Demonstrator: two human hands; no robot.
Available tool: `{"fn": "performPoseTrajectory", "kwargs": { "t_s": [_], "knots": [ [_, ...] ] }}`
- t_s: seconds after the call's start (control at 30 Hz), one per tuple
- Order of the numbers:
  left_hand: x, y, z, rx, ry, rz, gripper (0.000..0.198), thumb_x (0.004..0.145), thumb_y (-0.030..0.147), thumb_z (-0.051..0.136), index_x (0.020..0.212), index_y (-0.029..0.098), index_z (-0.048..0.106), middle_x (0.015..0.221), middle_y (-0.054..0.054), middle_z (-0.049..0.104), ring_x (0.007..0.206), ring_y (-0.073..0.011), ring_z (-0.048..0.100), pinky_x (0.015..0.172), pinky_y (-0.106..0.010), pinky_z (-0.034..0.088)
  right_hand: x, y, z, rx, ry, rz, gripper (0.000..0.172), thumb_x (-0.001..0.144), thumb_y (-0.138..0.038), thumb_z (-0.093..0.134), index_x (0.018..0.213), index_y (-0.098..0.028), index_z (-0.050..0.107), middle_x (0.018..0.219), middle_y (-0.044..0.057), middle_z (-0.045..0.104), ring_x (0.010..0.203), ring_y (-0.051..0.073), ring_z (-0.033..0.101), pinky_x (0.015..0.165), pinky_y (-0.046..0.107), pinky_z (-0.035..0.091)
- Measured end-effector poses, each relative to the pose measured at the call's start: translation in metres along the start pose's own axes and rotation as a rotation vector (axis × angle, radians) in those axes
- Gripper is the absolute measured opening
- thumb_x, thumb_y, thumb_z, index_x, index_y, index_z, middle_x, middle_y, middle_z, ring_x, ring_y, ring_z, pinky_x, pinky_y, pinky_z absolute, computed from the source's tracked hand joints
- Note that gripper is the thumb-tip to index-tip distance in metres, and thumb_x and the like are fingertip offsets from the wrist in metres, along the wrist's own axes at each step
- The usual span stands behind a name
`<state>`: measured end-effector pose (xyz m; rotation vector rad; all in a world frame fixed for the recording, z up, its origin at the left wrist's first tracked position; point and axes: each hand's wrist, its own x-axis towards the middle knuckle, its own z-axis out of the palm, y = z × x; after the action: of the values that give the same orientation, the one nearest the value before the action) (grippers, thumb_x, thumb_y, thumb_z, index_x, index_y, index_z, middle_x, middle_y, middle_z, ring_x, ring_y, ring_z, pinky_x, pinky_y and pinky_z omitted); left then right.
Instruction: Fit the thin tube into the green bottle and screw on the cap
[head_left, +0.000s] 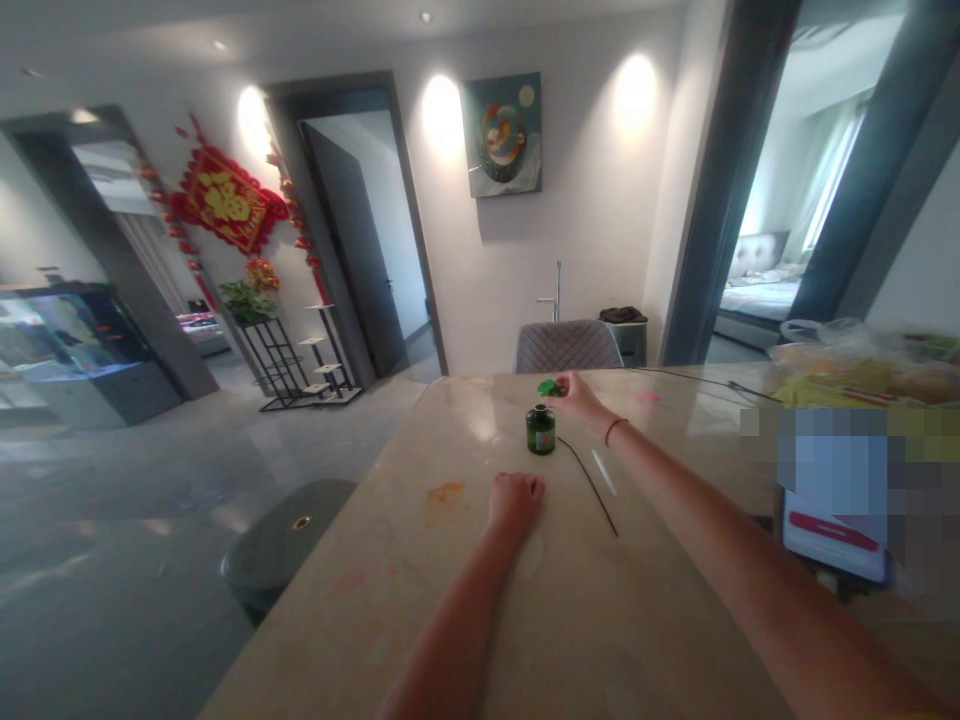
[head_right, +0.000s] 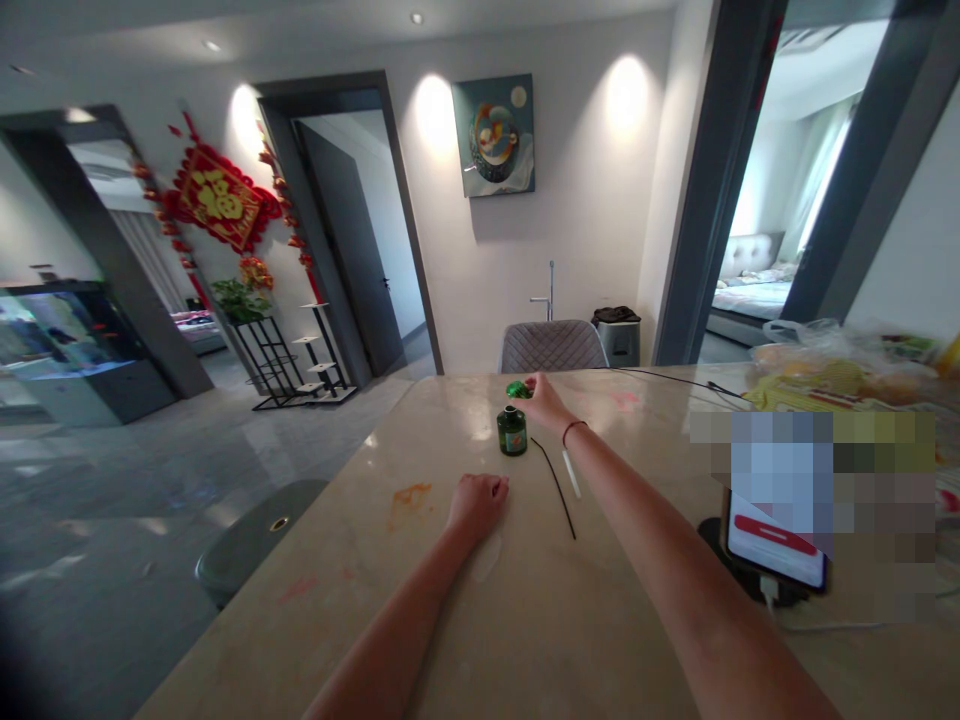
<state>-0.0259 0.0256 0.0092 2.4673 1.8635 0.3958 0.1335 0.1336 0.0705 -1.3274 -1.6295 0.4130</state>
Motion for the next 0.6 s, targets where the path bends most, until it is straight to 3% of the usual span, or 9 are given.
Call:
{"fn": "performPoseTrajectory", "kwargs": {
  "t_s": [0.07,0.17,0.33,0.43,0.5,0.6],
  "knots": [
    [0.000,0.000,0.000,-0.004,-0.002,-0.001,0.044,0.087,0.034,0.029,0.076,0.017,0.068,0.077,-0.009,0.068,0.071,-0.0169,0.059,0.076,-0.030,0.036,0.002,0.000,0.019,0.145,-0.040,-0.023,0.031,0.068,-0.031,0.060,0.093,-0.017,0.048,0.090,0.006,0.061,0.080,0.015,0.058,0.072,0.030,0.045],
    [0.000,0.001,0.000,-0.012,-0.009,-0.008,0.044,0.087,0.034,0.029,0.075,0.016,0.067,0.076,-0.008,0.067,0.070,-0.0163,0.059,0.076,-0.030,0.036,-0.002,0.004,0.033,0.165,-0.091,-0.037,0.023,0.073,-0.032,0.056,0.089,-0.018,0.047,0.086,0.005,0.061,0.079,0.015,0.058,0.074,0.031,0.045],
    [0.001,-0.001,0.001,-0.058,0.028,0.009,0.039,0.087,0.033,0.030,0.074,0.016,0.063,0.076,-0.007,0.065,0.073,-0.0159,0.058,0.075,-0.029,0.037,-0.014,0.008,0.027,0.079,-0.154,-0.085,0.026,0.074,-0.030,0.057,0.093,-0.017,0.047,0.088,0.005,0.060,0.079,0.016,0.057,0.074,0.032,0.044],
    [0.001,-0.004,0.004,-0.161,0.127,-0.051,0.028,0.083,0.038,0.040,0.088,0.016,0.057,0.086,-0.006,0.063,0.083,-0.0170,0.057,0.076,-0.029,0.038,-0.028,0.006,0.018,0.091,-0.189,-0.125,0.028,0.073,-0.032,0.057,0.095,-0.017,0.047,0.086,0.004,0.060,0.077,0.015,0.057,0.073,0.031,0.045],
    [0.002,-0.006,0.007,-0.273,0.196,-0.100,0.039,0.078,0.044,0.049,0.105,0.016,0.049,0.100,-0.008,0.059,0.093,-0.0183,0.055,0.081,-0.030,0.039,-0.041,0.004,0.013,0.139,-0.212,-0.144,0.030,0.073,-0.035,0.057,0.095,-0.017,0.048,0.084,0.003,0.059,0.075,0.015,0.056,0.071,0.030,0.045],
    [0.003,-0.008,0.011,-0.505,0.205,-0.074,0.073,0.065,0.046,0.063,0.125,0.018,0.032,0.115,-0.010,0.054,0.103,-0.0205,0.052,0.088,-0.034,0.039,-0.064,0.000,0.007,0.290,-0.302,-0.159,0.032,0.073,-0.039,0.058,0.095,-0.018,0.049,0.085,0.003,0.059,0.076,0.015,0.057,0.072,0.030,0.046]
  ]
}}
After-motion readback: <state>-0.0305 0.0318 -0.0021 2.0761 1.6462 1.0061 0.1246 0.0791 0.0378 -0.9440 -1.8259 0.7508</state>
